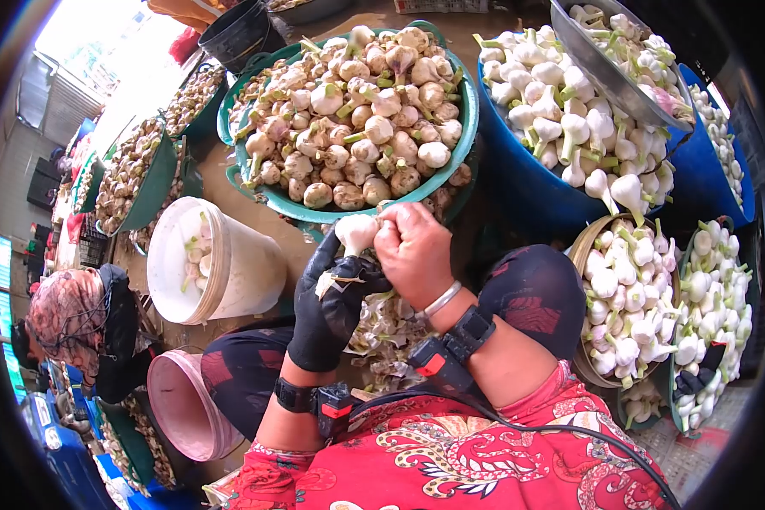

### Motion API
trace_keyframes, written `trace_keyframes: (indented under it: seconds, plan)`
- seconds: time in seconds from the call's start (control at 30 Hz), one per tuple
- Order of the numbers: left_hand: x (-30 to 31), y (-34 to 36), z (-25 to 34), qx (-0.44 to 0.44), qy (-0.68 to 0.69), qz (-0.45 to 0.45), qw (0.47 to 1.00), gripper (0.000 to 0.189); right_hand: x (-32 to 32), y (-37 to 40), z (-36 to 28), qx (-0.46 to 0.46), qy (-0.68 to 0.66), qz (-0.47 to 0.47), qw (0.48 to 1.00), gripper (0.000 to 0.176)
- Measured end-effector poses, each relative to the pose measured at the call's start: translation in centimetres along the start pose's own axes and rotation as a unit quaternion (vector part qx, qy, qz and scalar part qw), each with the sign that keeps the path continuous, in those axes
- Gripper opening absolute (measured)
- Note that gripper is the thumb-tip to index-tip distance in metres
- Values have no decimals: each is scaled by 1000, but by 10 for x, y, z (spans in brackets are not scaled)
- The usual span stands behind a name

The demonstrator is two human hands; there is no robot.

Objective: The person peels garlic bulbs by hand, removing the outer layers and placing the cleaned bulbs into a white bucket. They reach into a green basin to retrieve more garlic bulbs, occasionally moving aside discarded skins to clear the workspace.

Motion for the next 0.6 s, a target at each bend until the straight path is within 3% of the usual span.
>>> trace_keyframes:
  seconds: [0.07, 0.1, 0.2, 0.23, 0.27, 0.3, 0.33, 0.37, 0.4, 0.43, 0.47, 0.53, 0.57, 0.6]
  plan:
    - [-3, 11, -23, 126, 276, -21, 953, 39, -1, 0, 35, -137, -59, 10, 989, 4]
    - [-5, 11, -22, 152, 312, 6, 938, 42, 1, -1, 45, -128, -50, 49, 989, 4]
    - [11, 19, -16, 168, 308, 50, 935, 41, -11, 3, 71, -185, -50, 5, 982, 5]
    - [24, 17, -5, 116, 233, 46, 965, 40, -22, 10, 72, -198, -26, -58, 978, 5]
    - [49, 18, 30, -51, -224, 33, 973, 26, -37, 17, 63, -144, 0, -149, 978, 9]
    - [90, 18, 17, -173, -407, -50, 896, 16, -49, 31, 52, -72, 13, -212, 975, 11]
    - [108, 19, 70, -215, -481, 51, 848, 16, -60, 45, 39, 0, 26, -270, 962, 13]
    - [146, 25, 84, -266, -493, 37, 827, 19, -60, 47, 33, 9, 5, -265, 964, 13]
    - [219, 32, 71, -114, -149, 231, 955, 27, -59, 46, 27, 16, -16, -260, 965, 12]
    - [265, 34, 71, -86, -183, 266, 943, 37, -62, 43, 36, -135, -32, -345, 928, 11]
    - [277, 30, 84, -84, -206, 285, 932, 33, -54, 33, 37, -175, -40, -312, 933, 10]
    - [268, 16, 83, -104, -292, 256, 916, 28, -50, 24, 39, -201, -61, -271, 939, 11]
    - [221, -3, 85, -110, -292, 190, 931, 24, -51, 22, 37, -177, -61, -258, 948, 19]
    - [187, -23, 73, -126, -404, 124, 898, 25, -52, 23, 37, -152, -60, -246, 955, 28]
Point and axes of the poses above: each hand's wrist, its own y-axis away from the middle knuckle, its own x-axis out of the back of the hand, z = x × y, the point moved 9 cm from there along -y, towards the middle knuckle
